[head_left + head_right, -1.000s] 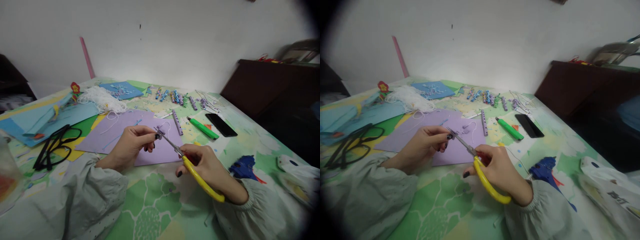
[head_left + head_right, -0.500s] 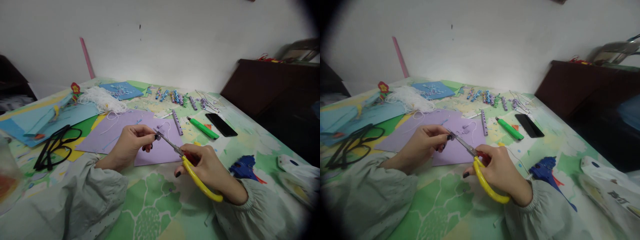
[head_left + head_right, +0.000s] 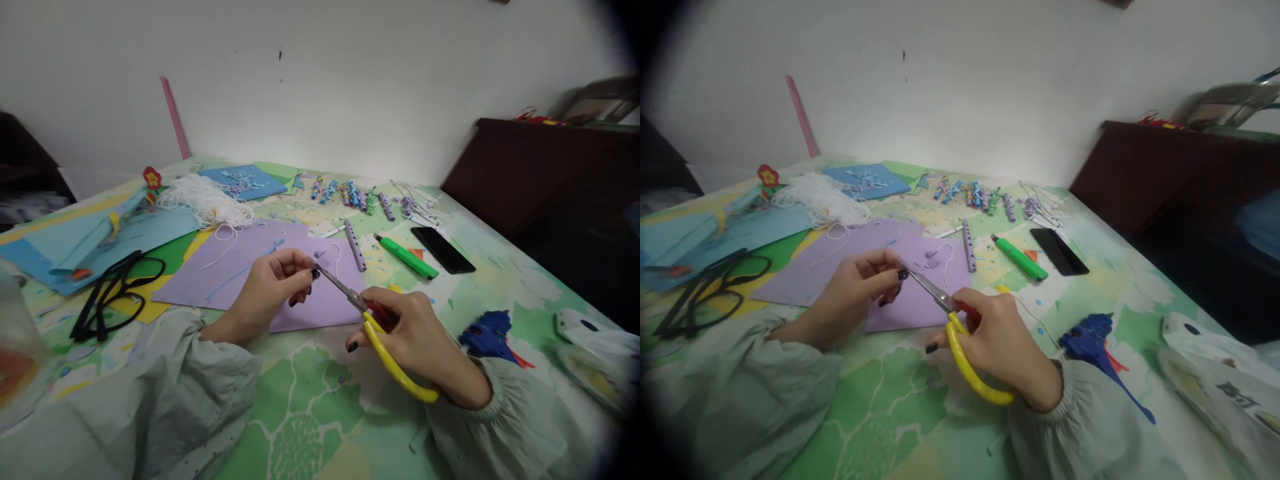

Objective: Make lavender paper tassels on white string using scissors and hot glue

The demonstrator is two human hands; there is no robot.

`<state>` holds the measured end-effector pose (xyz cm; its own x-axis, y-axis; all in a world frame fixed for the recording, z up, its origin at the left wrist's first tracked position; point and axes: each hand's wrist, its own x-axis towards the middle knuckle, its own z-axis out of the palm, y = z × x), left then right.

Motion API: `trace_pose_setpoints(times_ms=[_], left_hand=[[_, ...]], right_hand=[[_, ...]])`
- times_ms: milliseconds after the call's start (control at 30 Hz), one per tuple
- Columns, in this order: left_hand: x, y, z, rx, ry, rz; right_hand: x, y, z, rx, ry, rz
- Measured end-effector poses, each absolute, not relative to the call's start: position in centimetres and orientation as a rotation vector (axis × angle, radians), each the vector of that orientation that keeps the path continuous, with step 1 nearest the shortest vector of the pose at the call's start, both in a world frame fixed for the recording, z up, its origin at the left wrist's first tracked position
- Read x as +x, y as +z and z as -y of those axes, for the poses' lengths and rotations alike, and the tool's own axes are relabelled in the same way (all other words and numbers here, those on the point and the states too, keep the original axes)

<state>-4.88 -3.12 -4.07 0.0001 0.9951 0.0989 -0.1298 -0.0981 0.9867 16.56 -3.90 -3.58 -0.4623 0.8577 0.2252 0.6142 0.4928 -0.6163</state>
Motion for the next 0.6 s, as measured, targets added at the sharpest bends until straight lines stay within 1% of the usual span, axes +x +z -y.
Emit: trace_pose_setpoints(times_ms=[200, 600], left_hand=[[-4.79, -4.61, 3.11, 1.148, 1.294, -0.904], [-4.40, -4.89, 3.32, 1.066, 1.203, -0.854]], right_hand=[[16.53, -3.61, 3.85, -1.210, 0.598, 2.214], [16.21, -4.42, 3.86, -1.167, 0.482, 2.226]])
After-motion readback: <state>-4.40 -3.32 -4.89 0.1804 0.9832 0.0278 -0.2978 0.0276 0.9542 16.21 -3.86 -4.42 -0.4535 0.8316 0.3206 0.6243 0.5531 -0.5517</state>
